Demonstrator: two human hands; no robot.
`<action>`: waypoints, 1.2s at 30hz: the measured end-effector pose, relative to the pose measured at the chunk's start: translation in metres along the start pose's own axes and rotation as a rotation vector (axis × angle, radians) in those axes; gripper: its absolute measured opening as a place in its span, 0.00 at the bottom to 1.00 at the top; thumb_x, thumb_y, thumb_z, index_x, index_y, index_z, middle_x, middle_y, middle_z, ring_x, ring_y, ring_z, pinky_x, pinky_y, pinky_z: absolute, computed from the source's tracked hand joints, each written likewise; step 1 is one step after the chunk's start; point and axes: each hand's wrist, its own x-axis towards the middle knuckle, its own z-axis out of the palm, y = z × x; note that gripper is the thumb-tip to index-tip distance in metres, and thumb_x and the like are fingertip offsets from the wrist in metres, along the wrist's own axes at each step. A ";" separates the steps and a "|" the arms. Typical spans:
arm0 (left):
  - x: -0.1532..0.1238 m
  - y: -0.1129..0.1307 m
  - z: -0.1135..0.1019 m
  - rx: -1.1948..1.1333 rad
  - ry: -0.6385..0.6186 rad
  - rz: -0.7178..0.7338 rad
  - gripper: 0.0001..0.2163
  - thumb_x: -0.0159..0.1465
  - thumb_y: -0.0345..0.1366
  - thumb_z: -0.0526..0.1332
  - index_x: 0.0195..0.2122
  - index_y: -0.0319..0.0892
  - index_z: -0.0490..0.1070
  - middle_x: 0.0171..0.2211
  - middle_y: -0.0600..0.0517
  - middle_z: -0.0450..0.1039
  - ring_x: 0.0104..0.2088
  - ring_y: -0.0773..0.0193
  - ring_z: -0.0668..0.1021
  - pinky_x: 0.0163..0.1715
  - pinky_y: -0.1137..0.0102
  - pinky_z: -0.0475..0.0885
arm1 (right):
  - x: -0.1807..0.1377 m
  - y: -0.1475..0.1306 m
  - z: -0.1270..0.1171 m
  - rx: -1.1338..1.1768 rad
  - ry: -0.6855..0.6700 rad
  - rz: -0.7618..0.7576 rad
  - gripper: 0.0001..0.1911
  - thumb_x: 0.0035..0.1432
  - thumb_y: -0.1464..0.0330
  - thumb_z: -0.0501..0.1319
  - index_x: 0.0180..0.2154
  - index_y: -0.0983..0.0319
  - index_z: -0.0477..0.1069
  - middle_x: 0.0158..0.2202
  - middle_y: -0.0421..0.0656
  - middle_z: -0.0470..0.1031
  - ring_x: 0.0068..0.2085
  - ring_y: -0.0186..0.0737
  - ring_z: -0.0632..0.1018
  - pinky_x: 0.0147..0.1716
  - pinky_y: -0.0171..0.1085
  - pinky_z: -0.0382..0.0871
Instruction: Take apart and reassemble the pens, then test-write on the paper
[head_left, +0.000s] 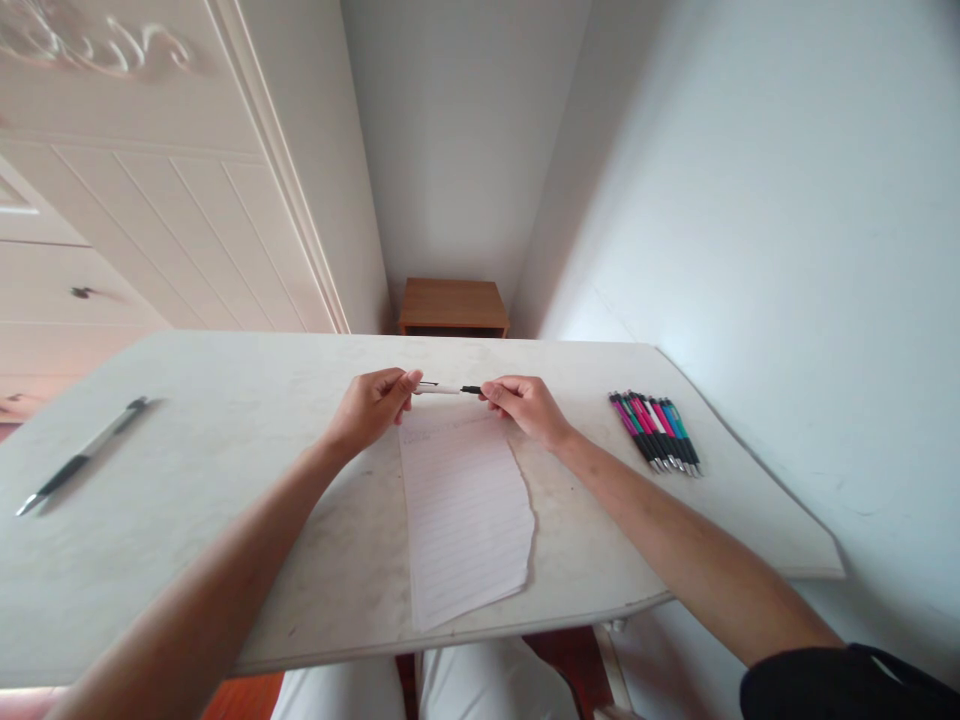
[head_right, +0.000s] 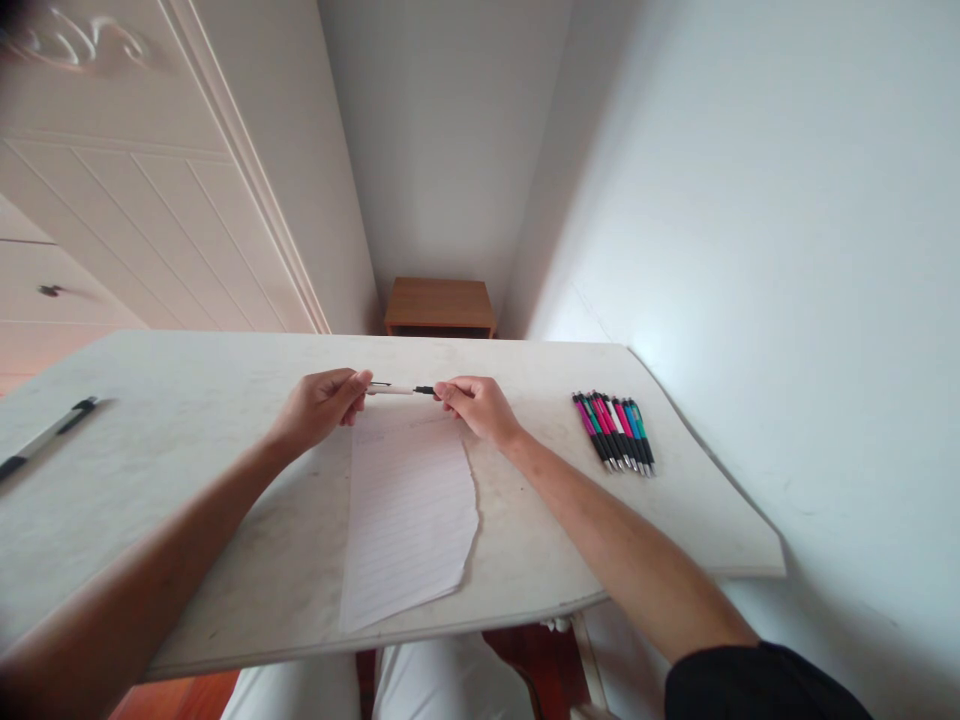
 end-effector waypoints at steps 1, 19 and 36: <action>0.000 0.000 0.000 -0.005 0.013 -0.019 0.23 0.65 0.54 0.52 0.21 0.41 0.66 0.14 0.56 0.65 0.16 0.69 0.68 0.19 0.75 0.62 | 0.000 0.000 0.000 0.003 0.003 -0.002 0.27 0.51 0.45 0.62 0.29 0.64 0.78 0.24 0.42 0.73 0.25 0.34 0.70 0.27 0.34 0.65; 0.004 -0.006 0.000 -0.085 0.051 -0.079 0.24 0.64 0.56 0.52 0.20 0.41 0.65 0.13 0.54 0.64 0.15 0.69 0.66 0.17 0.74 0.60 | 0.003 -0.001 -0.004 0.178 0.019 -0.014 0.20 0.42 0.56 0.72 0.34 0.63 0.78 0.31 0.43 0.78 0.31 0.35 0.74 0.33 0.35 0.69; 0.006 -0.013 -0.004 -0.007 0.045 -0.102 0.23 0.65 0.54 0.51 0.22 0.41 0.65 0.13 0.55 0.65 0.16 0.69 0.66 0.19 0.74 0.60 | 0.010 -0.006 -0.026 0.205 0.086 -0.076 0.17 0.43 0.59 0.73 0.34 0.62 0.78 0.26 0.40 0.74 0.27 0.32 0.70 0.27 0.34 0.65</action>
